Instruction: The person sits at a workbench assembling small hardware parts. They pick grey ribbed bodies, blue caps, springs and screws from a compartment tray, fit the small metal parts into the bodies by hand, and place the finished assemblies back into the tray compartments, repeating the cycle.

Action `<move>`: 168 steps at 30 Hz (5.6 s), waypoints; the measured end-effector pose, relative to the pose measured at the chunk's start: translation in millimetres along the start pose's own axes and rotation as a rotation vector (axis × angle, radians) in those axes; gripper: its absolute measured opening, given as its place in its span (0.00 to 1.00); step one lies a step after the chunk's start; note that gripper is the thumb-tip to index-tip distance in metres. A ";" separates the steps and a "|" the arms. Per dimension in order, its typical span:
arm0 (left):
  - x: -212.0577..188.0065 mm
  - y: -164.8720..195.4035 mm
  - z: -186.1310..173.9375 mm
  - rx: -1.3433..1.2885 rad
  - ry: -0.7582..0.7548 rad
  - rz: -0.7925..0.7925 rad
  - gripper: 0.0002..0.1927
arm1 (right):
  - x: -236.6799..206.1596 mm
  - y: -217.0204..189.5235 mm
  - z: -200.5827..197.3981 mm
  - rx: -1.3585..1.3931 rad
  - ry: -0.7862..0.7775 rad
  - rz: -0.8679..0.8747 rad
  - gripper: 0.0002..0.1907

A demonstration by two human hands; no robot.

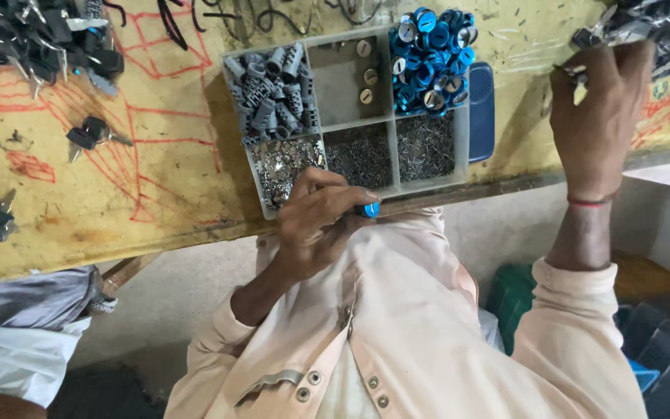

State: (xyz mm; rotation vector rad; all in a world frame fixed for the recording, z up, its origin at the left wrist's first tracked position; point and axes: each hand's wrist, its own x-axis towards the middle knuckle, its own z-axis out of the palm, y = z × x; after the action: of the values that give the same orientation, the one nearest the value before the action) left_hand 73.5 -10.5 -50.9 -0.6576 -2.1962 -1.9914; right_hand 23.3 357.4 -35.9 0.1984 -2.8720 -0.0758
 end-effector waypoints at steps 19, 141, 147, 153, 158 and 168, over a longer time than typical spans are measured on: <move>0.4 11.2 4.3 0.131 -0.032 0.129 0.21 | 0.3 -124.0 -71.4 1.071 -0.301 -0.274 0.10; -14.5 18.1 -38.2 0.129 0.099 -0.369 0.08 | 13.3 -174.4 -31.5 0.997 -0.459 -0.002 0.08; -11.6 8.4 -7.8 -0.646 0.136 -0.679 0.08 | 5.0 -165.8 -33.9 1.742 -0.771 0.295 0.03; -16.7 -0.1 -1.9 -0.547 0.273 -0.587 0.07 | 21.7 -174.1 -40.8 0.639 -0.332 -0.362 0.07; -20.1 -2.3 -21.1 -0.481 0.235 -0.585 0.06 | 33.1 -186.4 -35.0 0.483 -0.409 -0.501 0.07; -21.8 2.5 -31.3 -0.370 0.255 -0.569 0.06 | 31.0 -186.1 -35.3 0.539 -0.389 -0.485 0.07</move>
State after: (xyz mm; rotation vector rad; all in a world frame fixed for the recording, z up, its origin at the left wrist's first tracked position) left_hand 87.6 -46.0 -52.1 0.2359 -2.0255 -2.6029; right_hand 26.8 167.7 -7.0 1.0847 -3.0775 0.6387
